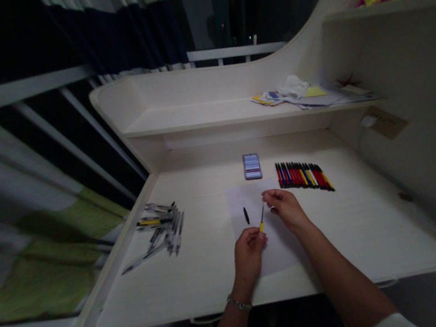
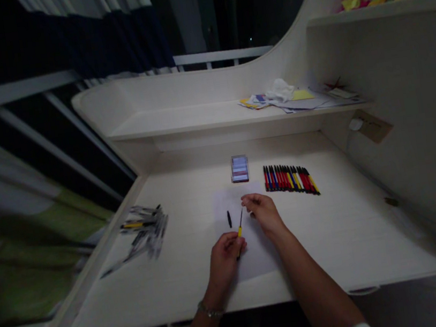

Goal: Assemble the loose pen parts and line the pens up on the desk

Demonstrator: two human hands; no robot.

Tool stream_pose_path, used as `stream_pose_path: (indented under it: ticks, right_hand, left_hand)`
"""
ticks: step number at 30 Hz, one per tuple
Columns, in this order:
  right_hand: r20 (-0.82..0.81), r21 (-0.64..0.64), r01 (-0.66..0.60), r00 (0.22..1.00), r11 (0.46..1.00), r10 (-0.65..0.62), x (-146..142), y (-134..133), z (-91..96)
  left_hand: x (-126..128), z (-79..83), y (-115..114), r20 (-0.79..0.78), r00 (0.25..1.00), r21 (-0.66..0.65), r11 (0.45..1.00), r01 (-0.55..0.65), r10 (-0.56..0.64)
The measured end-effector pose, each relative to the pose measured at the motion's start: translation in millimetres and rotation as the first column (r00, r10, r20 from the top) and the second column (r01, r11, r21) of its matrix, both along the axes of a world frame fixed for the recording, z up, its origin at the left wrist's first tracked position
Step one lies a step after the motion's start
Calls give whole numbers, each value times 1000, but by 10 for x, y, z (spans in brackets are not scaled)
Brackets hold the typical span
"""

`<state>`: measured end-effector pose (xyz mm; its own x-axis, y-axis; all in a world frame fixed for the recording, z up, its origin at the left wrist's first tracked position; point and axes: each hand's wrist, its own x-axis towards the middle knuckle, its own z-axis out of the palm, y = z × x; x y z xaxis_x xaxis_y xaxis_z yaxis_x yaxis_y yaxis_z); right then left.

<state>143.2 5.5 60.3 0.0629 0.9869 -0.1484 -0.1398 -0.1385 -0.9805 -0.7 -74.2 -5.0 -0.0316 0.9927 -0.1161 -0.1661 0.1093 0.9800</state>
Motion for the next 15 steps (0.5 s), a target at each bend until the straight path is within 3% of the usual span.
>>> stream_pose_path:
  ticks: [15]
  right_hand:
    - [78, 60, -113, 991, 992, 108, -36, -92, -96]
  left_hand:
    - [5, -4, -22, 59, 998, -25, 1000, -8, 9]
